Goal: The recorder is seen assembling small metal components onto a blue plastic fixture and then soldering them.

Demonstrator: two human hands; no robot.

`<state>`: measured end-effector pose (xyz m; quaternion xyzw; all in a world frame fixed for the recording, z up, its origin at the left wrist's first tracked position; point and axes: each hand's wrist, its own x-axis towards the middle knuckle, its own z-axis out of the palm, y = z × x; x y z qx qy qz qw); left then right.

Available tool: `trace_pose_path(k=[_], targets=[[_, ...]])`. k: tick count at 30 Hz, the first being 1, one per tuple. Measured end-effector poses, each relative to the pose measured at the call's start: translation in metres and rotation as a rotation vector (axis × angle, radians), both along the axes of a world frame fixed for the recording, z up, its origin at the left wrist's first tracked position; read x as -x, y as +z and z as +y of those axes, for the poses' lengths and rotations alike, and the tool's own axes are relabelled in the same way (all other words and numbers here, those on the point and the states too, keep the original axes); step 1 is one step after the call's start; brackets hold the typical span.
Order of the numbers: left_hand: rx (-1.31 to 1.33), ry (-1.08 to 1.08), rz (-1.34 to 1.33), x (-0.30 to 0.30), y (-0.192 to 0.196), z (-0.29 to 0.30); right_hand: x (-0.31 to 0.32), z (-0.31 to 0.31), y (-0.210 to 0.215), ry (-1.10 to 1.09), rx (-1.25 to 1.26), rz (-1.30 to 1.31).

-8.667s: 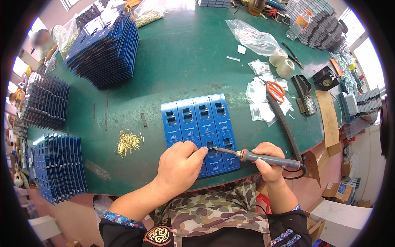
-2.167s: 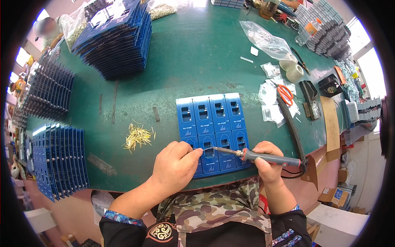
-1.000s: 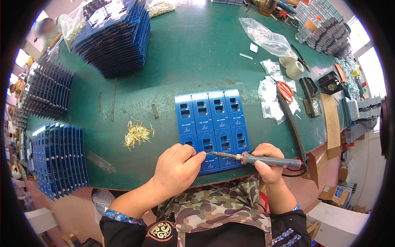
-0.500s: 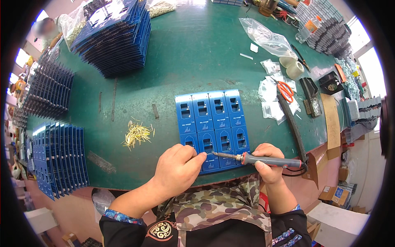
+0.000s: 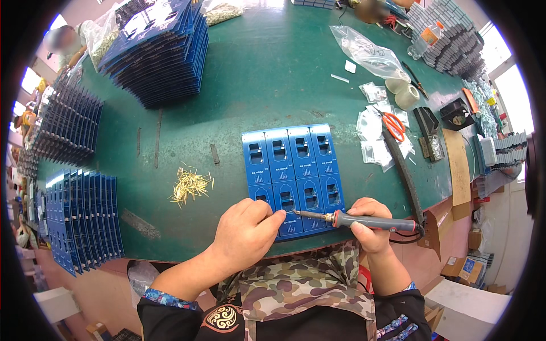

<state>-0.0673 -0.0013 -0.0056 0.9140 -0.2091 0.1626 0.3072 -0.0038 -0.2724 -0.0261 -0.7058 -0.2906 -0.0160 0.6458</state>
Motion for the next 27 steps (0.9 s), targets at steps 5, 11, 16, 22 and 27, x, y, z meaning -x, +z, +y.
trace_pose_path(k=[5,11,16,22,27], targets=[[0.016,0.005,-0.008,0.0,0.0,0.0,0.001,-0.005,-0.005,0.001,0.027,-0.026],[0.112,0.017,-0.052,0.011,0.003,0.001,0.007,-0.005,-0.009,-0.059,-0.256,0.236],[0.214,-0.053,-0.046,0.025,0.005,-0.005,0.022,0.0,-0.002,-0.041,-0.197,0.187],[0.343,-0.131,-0.042,0.033,0.008,-0.023,0.043,0.037,0.019,0.124,-0.076,0.242],[0.381,-0.127,-0.056,0.038,0.005,-0.022,0.047,0.05,0.021,0.145,0.03,0.119]])
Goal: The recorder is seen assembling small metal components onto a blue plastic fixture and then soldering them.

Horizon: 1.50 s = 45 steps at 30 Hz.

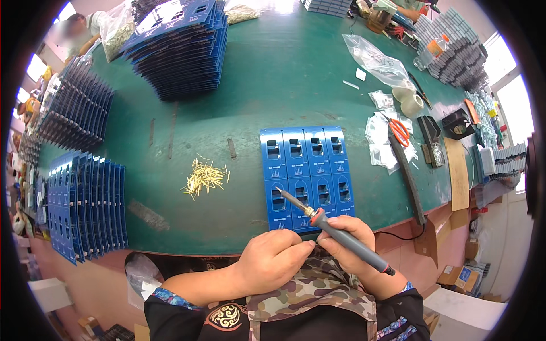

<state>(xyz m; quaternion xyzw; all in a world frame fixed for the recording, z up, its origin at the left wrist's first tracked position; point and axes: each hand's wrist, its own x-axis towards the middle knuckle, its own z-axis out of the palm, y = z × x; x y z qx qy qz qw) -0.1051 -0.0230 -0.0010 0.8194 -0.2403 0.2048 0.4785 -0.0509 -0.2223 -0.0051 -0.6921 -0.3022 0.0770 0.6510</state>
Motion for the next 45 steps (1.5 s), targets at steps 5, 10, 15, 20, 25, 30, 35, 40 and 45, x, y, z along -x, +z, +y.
trace_pose_path(k=[5,10,15,20,25,30,35,40,45], targets=[[-0.054,0.021,0.004,-0.002,0.002,0.017,-0.004,0.002,-0.003,-0.13,0.078,0.01],[-0.168,0.257,0.003,-0.017,0.002,0.055,-0.028,-0.012,0.005,-0.112,-0.09,0.113],[-0.211,0.236,0.025,-0.023,-0.007,0.062,-0.04,-0.017,0.002,-0.178,0.04,0.009],[-0.228,0.236,0.033,-0.028,-0.011,0.06,-0.042,-0.008,0.001,-0.193,0.068,0.037],[-0.244,0.231,0.036,-0.03,-0.013,0.058,-0.043,-0.006,0.002,-0.182,0.082,0.014],[-0.256,0.236,0.043,-0.031,-0.015,0.058,-0.045,-0.005,0.002,-0.15,0.12,-0.037],[-0.269,0.244,0.053,-0.031,-0.014,0.057,-0.045,-0.004,0.003,-0.146,0.133,-0.024],[-0.282,0.242,0.059,-0.031,-0.014,0.057,-0.045,-0.005,0.002,-0.143,0.131,-0.021],[-0.275,0.245,0.049,-0.031,-0.014,0.056,-0.044,-0.009,-0.001,-0.171,0.099,0.017]])
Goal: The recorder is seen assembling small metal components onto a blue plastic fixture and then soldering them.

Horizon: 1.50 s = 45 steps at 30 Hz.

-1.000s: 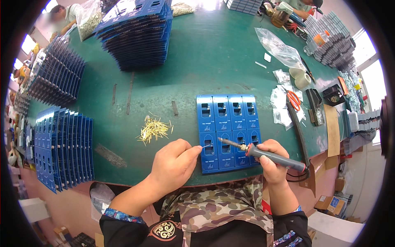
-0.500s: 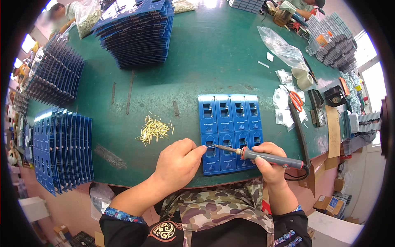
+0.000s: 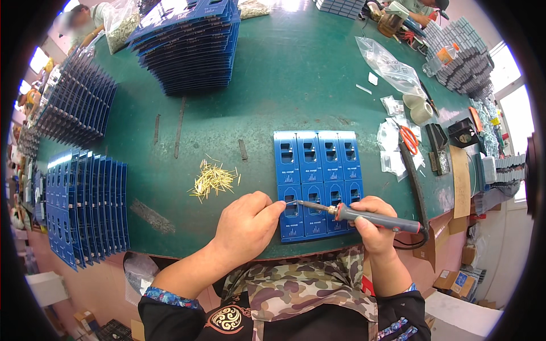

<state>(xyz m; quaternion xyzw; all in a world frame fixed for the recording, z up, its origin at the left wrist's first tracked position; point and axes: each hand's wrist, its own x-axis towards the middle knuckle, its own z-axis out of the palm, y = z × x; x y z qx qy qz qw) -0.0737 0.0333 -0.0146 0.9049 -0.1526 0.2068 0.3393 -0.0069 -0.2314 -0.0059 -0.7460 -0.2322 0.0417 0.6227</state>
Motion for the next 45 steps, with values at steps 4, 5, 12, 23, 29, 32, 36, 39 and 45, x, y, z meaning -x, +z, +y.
trace_pose_path(k=[4,5,12,23,29,32,36,39,45], targets=[[0.018,-0.027,-0.009,0.002,0.0,0.0007,0.0027,-0.0038,0.0012,-0.032,-0.041,0.043],[0.019,-0.028,-0.009,0.0022,-0.0002,0.0005,0.0027,-0.002,0.0024,-0.006,-0.026,0.015],[0.006,-0.024,0.005,0.0023,-0.0007,0.0,0.0,0.0006,0.0029,0.054,0.01,-0.055],[0.008,-0.033,0.008,0.002,0.0004,0.0009,-0.0019,0.0011,0.0021,0.069,0.017,-0.089],[0.002,-0.038,0.014,0.002,-0.0002,0.0005,-0.0019,0.0012,0.0014,0.078,0.008,-0.092],[0.003,-0.035,0.01,0.002,-0.0012,0.0002,-0.0033,0.0016,0.0018,0.09,0.018,-0.111],[0.002,-0.04,0.015,0.0015,-0.0005,-0.0003,-0.0042,0.0018,0.0017,0.101,0.027,-0.138],[0.003,-0.04,0.014,0.0008,-0.0006,-0.0003,-0.0042,0.0024,0.0022,0.097,0.029,-0.15],[0.011,-0.035,0.0,0.0013,-0.0002,-0.0004,0.0008,-0.0013,-0.0012,0.008,-0.036,-0.004]])
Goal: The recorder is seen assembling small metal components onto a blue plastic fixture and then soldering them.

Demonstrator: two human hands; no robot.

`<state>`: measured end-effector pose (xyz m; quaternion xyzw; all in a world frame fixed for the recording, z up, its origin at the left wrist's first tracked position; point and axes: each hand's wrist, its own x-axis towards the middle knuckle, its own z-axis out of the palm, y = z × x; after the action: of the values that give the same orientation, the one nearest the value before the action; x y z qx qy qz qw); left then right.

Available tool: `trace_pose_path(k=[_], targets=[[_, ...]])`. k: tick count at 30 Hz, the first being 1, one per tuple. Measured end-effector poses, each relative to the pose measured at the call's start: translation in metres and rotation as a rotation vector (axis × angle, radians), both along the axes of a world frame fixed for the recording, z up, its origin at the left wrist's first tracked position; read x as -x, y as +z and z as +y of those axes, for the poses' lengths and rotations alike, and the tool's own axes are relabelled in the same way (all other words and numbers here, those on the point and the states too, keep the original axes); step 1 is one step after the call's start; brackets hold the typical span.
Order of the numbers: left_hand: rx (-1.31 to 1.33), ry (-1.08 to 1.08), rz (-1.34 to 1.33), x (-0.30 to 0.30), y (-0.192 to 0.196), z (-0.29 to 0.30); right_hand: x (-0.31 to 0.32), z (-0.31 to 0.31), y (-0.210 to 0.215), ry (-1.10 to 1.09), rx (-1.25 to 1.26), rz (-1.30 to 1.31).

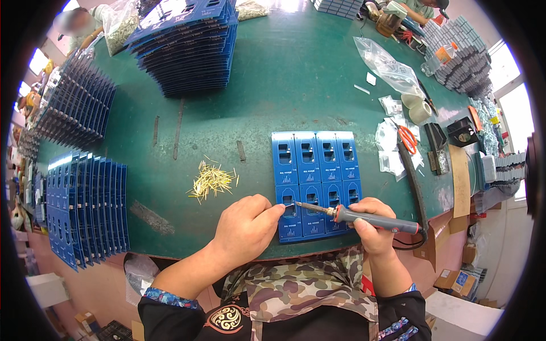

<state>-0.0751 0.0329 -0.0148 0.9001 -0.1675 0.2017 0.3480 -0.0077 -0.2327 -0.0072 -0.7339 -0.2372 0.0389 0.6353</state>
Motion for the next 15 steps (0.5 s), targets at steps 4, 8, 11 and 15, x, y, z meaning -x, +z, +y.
trace_pose_path(k=[4,8,11,15], targets=[[0.012,0.006,-0.009,0.0002,0.0008,-0.0006,-0.001,0.001,0.0013,0.02,0.009,-0.023],[0.0,-0.007,-0.001,-0.0005,-0.0014,-0.0005,-0.0038,0.0035,0.0042,0.073,0.054,-0.133],[0.007,-0.003,-0.003,-0.0006,-0.0015,-0.0011,-0.0059,0.0042,0.0047,0.092,0.067,-0.169],[0.002,0.0,0.002,-0.0009,-0.0014,-0.0015,-0.0061,0.0047,0.0057,0.104,0.077,-0.171]])
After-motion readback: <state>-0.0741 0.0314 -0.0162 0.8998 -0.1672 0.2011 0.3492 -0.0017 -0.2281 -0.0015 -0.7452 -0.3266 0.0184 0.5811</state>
